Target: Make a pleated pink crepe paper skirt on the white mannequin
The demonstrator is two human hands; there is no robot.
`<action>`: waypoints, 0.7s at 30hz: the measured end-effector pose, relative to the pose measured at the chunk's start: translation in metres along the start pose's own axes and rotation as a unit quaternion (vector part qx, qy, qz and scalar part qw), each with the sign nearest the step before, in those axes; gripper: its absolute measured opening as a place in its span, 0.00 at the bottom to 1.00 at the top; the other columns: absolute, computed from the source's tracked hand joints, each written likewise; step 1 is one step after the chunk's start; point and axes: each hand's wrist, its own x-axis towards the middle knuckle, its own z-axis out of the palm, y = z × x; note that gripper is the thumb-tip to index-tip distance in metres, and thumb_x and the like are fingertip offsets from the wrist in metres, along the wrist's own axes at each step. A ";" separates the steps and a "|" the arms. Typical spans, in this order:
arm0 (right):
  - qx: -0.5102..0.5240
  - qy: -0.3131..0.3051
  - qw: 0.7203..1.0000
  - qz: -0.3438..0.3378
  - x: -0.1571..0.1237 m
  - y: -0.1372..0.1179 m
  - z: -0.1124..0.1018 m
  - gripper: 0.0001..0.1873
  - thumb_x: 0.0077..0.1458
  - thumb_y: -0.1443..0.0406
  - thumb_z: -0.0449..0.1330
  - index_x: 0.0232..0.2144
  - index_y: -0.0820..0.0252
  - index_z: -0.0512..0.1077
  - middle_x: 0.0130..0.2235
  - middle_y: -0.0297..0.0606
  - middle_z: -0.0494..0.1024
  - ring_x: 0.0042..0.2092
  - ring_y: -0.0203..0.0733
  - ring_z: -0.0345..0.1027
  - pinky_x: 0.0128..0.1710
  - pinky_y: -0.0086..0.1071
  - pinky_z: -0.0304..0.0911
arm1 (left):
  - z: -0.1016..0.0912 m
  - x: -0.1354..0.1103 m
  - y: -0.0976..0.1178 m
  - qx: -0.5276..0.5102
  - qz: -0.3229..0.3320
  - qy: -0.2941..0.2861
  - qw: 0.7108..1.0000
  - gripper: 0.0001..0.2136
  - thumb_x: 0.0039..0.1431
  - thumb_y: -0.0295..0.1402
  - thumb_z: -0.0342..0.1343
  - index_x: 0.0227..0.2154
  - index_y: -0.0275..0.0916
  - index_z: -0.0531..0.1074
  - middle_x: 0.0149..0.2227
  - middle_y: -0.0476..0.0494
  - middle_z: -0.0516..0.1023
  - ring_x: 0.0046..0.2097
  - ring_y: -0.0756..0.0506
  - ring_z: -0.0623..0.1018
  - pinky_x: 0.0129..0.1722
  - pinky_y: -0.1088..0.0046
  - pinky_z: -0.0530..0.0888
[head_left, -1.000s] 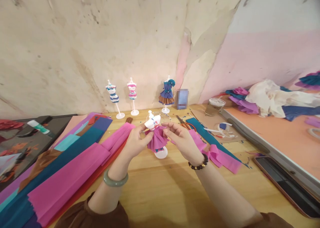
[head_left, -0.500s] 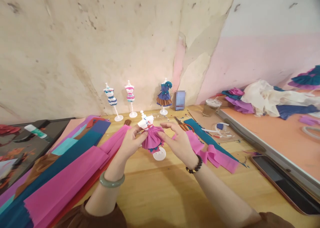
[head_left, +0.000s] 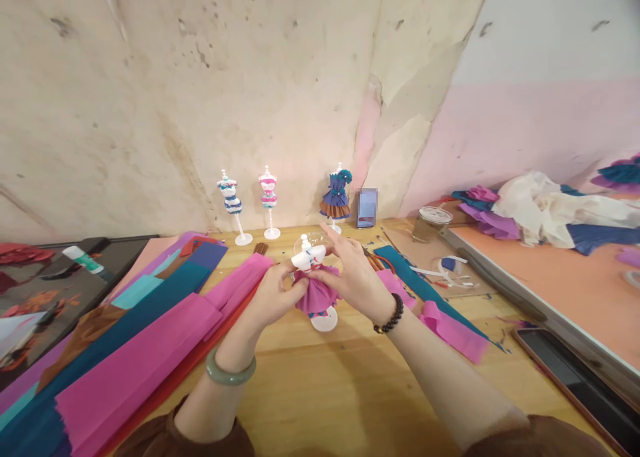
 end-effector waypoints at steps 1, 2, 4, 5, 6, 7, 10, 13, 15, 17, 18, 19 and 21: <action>-0.003 0.001 1.000 -0.009 -0.001 0.002 0.000 0.39 0.56 0.60 0.66 0.65 0.48 0.56 0.41 0.39 0.79 0.46 0.51 0.72 0.53 0.50 0.59 | 0.001 0.000 0.000 0.004 0.000 -0.001 1.000 0.17 0.55 0.28 0.54 0.48 0.35 0.76 0.48 0.39 0.81 0.49 0.39 0.79 0.54 0.62 0.73; -0.002 0.004 1.000 -0.014 -0.002 0.003 0.001 0.39 0.56 0.60 0.66 0.66 0.48 0.56 0.41 0.39 0.79 0.46 0.51 0.72 0.53 0.50 0.60 | 0.001 0.000 0.000 0.007 0.000 -0.003 1.000 0.17 0.55 0.28 0.54 0.48 0.35 0.76 0.48 0.39 0.82 0.49 0.40 0.79 0.54 0.62 0.73; 0.014 0.008 1.000 -0.009 -0.003 0.007 0.001 0.39 0.55 0.58 0.66 0.66 0.49 0.56 0.42 0.40 0.79 0.48 0.52 0.71 0.54 0.51 0.59 | 0.004 -0.001 -0.001 0.008 -0.001 -0.001 1.000 0.18 0.55 0.27 0.53 0.49 0.36 0.76 0.47 0.41 0.82 0.47 0.41 0.80 0.53 0.63 0.73; 0.030 0.009 0.999 0.001 -0.004 0.008 0.001 0.40 0.55 0.57 0.66 0.66 0.49 0.56 0.43 0.40 0.79 0.49 0.52 0.71 0.55 0.51 0.59 | 0.005 0.000 -0.001 0.006 -0.002 0.004 1.000 0.18 0.55 0.27 0.52 0.49 0.36 0.75 0.46 0.42 0.82 0.46 0.41 0.80 0.51 0.64 0.74; 0.054 0.007 0.998 0.016 -0.005 0.010 0.001 0.41 0.54 0.56 0.66 0.66 0.50 0.56 0.45 0.41 0.79 0.51 0.52 0.70 0.57 0.51 0.59 | 0.006 0.000 -0.002 0.004 -0.004 0.010 1.000 0.19 0.55 0.26 0.52 0.49 0.36 0.75 0.45 0.42 0.83 0.45 0.42 0.80 0.50 0.65 0.75; 0.087 0.003 0.996 0.035 -0.005 0.011 0.001 0.41 0.54 0.56 0.66 0.66 0.50 0.55 0.46 0.41 0.79 0.52 0.52 0.70 0.57 0.50 0.59 | 0.008 0.000 -0.002 0.004 -0.008 0.019 1.000 0.19 0.54 0.26 0.52 0.49 0.36 0.75 0.43 0.43 0.83 0.44 0.42 0.81 0.47 0.65 0.76; 0.223 -0.016 0.970 0.096 -0.006 0.014 -0.002 0.39 0.57 0.55 0.63 0.66 0.51 0.54 0.46 0.41 0.80 0.51 0.48 0.73 0.55 0.47 0.64 | 0.010 -0.001 -0.006 0.020 -0.028 0.045 0.998 0.18 0.54 0.27 0.52 0.48 0.36 0.75 0.38 0.43 0.84 0.40 0.41 0.81 0.40 0.67 0.77; 0.308 -0.014 0.941 0.142 -0.005 0.016 -0.005 0.33 0.59 0.52 0.60 0.64 0.52 0.59 0.48 0.42 0.81 0.50 0.47 0.74 0.53 0.47 0.67 | 0.011 -0.002 -0.008 0.032 -0.038 0.049 0.998 0.19 0.54 0.26 0.52 0.49 0.37 0.74 0.40 0.43 0.83 0.42 0.41 0.81 0.41 0.67 0.76; 0.302 -0.003 0.940 0.156 -0.004 0.016 -0.008 0.30 0.59 0.52 0.60 0.61 0.53 0.64 0.49 0.42 0.81 0.52 0.48 0.73 0.54 0.48 0.66 | 0.012 -0.003 -0.009 0.025 -0.028 0.048 0.998 0.20 0.54 0.24 0.51 0.50 0.38 0.73 0.42 0.43 0.83 0.42 0.42 0.81 0.41 0.68 0.76; 0.275 0.010 0.950 0.145 -0.001 0.012 -0.011 0.28 0.58 0.52 0.61 0.58 0.53 0.67 0.50 0.43 0.80 0.52 0.48 0.73 0.54 0.48 0.66 | 0.013 -0.004 -0.009 0.022 -0.018 0.050 0.998 0.18 0.55 0.24 0.50 0.48 0.38 0.73 0.41 0.43 0.83 0.40 0.43 0.81 0.39 0.69 0.76; 0.257 0.018 0.957 0.134 0.000 0.008 -0.012 0.27 0.58 0.52 0.61 0.56 0.54 0.68 0.50 0.43 0.80 0.51 0.48 0.73 0.53 0.47 0.66 | 0.014 -0.004 -0.008 0.025 -0.016 0.054 0.998 0.17 0.55 0.24 0.50 0.47 0.38 0.74 0.40 0.43 0.82 0.39 0.43 0.81 0.38 0.70 0.75; 0.234 0.025 0.964 0.122 0.002 0.004 -0.014 0.25 0.58 0.52 0.61 0.55 0.54 0.69 0.49 0.43 0.80 0.50 0.48 0.73 0.52 0.46 0.67 | 0.015 -0.005 -0.007 0.033 -0.015 0.058 0.998 0.16 0.55 0.24 0.50 0.46 0.37 0.74 0.39 0.44 0.82 0.38 0.43 0.81 0.37 0.71 0.75; 0.167 0.036 0.981 0.093 0.009 -0.008 -0.017 0.22 0.58 0.53 0.61 0.51 0.55 0.72 0.46 0.43 0.80 0.46 0.48 0.74 0.49 0.45 0.67 | 0.016 -0.006 -0.005 0.060 -0.016 0.065 0.996 0.16 0.55 0.25 0.50 0.45 0.38 0.73 0.38 0.44 0.82 0.37 0.43 0.80 0.35 0.71 0.75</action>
